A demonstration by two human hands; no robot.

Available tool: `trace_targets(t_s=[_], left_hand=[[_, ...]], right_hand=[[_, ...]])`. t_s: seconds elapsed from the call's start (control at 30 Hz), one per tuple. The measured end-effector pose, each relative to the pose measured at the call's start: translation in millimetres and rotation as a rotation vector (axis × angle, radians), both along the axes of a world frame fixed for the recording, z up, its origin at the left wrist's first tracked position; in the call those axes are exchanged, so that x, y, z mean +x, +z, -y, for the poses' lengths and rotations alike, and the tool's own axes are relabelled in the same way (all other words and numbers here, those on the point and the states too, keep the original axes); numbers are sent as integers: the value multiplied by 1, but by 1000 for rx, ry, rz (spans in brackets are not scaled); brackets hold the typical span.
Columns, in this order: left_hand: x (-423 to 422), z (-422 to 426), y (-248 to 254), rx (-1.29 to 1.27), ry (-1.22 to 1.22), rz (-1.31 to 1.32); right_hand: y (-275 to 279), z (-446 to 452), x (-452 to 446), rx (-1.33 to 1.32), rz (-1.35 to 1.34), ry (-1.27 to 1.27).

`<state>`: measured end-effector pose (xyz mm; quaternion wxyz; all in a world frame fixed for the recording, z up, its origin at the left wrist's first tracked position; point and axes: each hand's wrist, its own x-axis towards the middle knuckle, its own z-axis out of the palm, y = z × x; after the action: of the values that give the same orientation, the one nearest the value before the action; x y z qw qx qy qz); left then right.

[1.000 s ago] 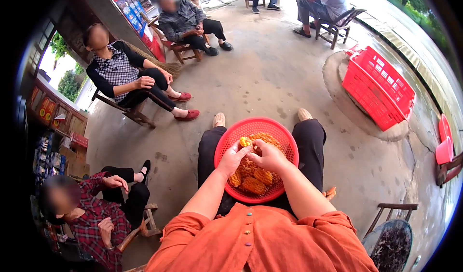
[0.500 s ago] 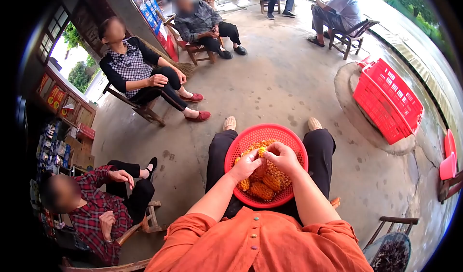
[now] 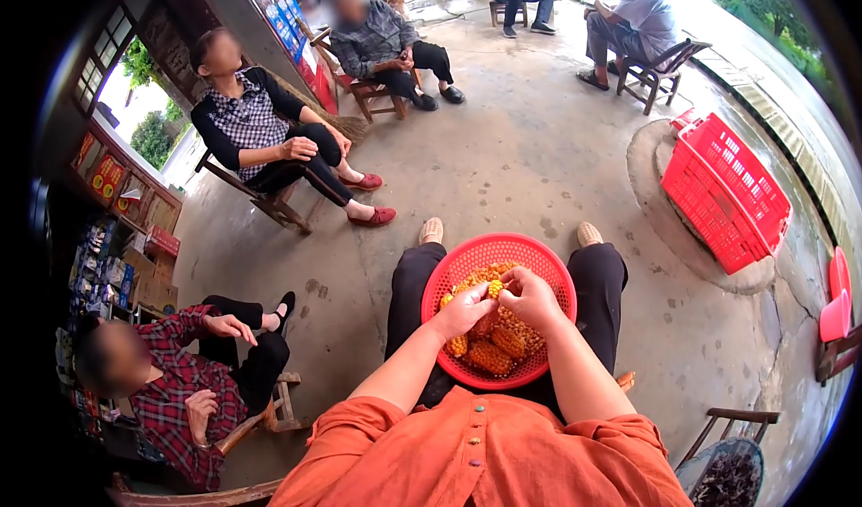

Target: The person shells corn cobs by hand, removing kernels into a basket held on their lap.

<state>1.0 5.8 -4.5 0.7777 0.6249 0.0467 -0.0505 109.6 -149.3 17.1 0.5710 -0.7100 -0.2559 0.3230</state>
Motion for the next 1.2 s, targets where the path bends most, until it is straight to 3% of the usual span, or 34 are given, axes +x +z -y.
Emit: trace_targets(t_s=[0.3,0.47,0.57,0.63,0.73,0.97,1.13,1.2], left_hand=[[-2,-1,5,95,-50,1],[-2,-1,9,-57,-33,-62],[-3,1,17,-31,-22,-18],[-2,2,15,-40,-2,-7],[-2,-4,7,-65,41,-24],[-1,2,19,-14,161,43],[-2,4,19,123,143,25],[-2,2,13,81,115,29]], right_hand=[[8,1,-3,6,75,-7],[0,0,-1,23,76,-12],[-4,-1,-2,-17,208,28],[-5,-1,0,58,21,11],[-5,-5,1,180,-53,5],[1,3,11,236,-385,-42],[7,0,4,268,-314,4],[-4,-3,4,204,-167,50]])
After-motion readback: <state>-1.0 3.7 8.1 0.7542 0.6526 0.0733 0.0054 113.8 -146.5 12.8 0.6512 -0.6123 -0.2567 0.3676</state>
